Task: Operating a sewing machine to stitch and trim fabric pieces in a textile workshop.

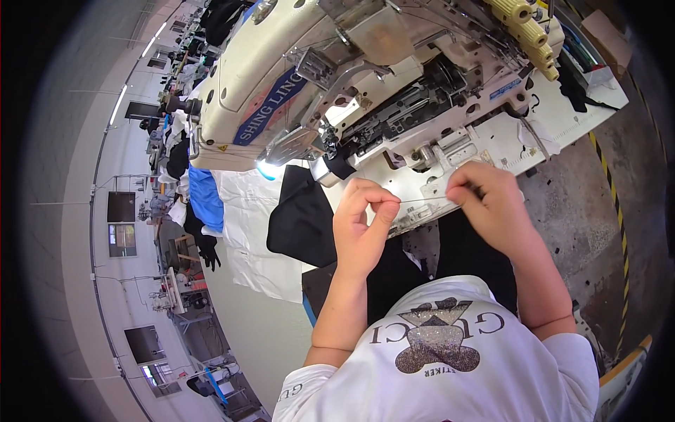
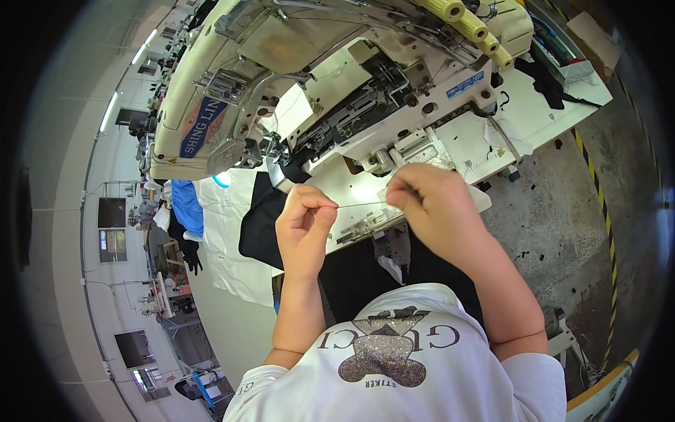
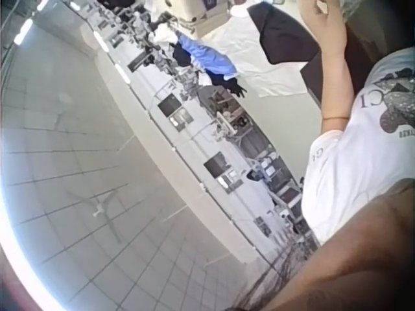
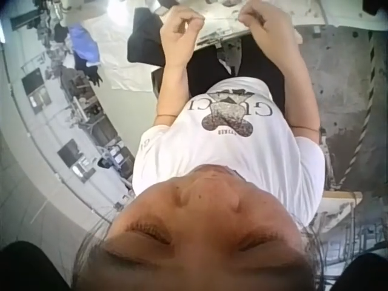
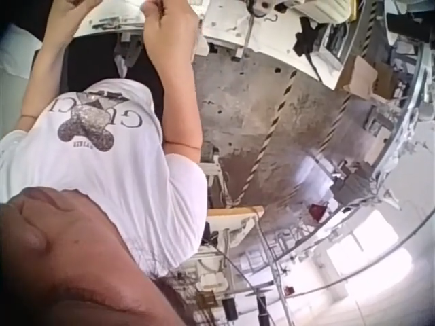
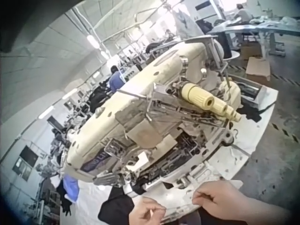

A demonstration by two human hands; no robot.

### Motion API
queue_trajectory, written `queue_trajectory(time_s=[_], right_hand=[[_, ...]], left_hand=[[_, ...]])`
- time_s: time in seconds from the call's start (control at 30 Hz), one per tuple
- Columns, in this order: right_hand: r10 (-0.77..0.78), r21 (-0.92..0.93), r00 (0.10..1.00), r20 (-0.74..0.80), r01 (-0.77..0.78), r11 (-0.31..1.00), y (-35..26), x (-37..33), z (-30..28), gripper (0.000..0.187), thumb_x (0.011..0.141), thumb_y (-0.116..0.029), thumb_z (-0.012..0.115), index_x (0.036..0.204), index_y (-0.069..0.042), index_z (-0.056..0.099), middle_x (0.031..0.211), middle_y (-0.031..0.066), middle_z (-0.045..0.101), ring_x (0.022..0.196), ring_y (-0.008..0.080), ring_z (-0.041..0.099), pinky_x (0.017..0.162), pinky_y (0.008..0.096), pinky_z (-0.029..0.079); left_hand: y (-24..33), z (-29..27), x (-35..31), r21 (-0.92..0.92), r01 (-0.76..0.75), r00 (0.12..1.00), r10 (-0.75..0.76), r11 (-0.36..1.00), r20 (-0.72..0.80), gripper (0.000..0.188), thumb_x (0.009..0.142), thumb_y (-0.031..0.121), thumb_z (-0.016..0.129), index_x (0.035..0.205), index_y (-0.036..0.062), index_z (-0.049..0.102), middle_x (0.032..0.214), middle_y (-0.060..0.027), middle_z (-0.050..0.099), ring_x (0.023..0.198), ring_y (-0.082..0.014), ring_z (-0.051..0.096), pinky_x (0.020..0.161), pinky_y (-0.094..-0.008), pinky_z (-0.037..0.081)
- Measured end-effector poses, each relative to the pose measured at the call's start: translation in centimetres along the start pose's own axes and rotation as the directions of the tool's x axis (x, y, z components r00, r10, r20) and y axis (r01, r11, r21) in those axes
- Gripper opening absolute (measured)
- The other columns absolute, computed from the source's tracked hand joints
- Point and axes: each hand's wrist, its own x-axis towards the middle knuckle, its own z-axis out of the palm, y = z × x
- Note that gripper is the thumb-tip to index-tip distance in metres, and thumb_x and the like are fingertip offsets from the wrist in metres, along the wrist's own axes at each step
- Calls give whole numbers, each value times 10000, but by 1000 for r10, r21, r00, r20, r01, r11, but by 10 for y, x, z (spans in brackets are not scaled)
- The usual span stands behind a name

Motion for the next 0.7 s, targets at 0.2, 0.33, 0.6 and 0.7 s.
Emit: queue_trajectory(time_s=[0.2, 0.33, 0.6, 0.7], right_hand=[[-32, 35, 998, 56, 30, 999, 3, -1, 37, 118, 794, -23, 678, 850, -3, 576, 758, 151, 603, 664, 325, 590, 597, 374, 459], [-166, -13, 983, 84, 168, 986, 6, 3, 53, 144, 790, -44, 694, 848, -17, 565, 792, 143, 597, 710, 333, 616, 606, 390, 471], [-239, -38, 965, -108, 237, 971, -7, 16, 39, 192, 741, -6, 731, 916, -31, 654, 846, 91, 576, 703, 231, 596, 594, 324, 476], [-272, 27, 962, -8, 272, 962, -21, 16, 37, 267, 719, 10, 740, 968, -63, 677, 869, 68, 579, 737, 195, 603, 607, 312, 492]], left_hand=[[5, -2, 0, -489, 164, 986, -148, 857, 71, 215, 957, 248, 602, 932, 45, 535, 855, -51, 597, 829, -134, 533, 831, -278, 403], [6, -13, 0, -548, 174, 985, -143, 818, 98, 238, 958, 275, 602, 926, 50, 531, 844, -58, 601, 823, -122, 544, 802, -252, 409], [-1, -17, -8, -474, 77, 995, -99, 877, -20, 195, 909, 168, 674, 965, 16, 566, 833, -58, 618, 765, -125, 606, 724, -233, 465], [-1, -17, -9, -489, 108, 992, -128, 865, -6, 267, 887, 153, 700, 1045, 5, 542, 827, -59, 632, 759, -134, 631, 723, -234, 481]])
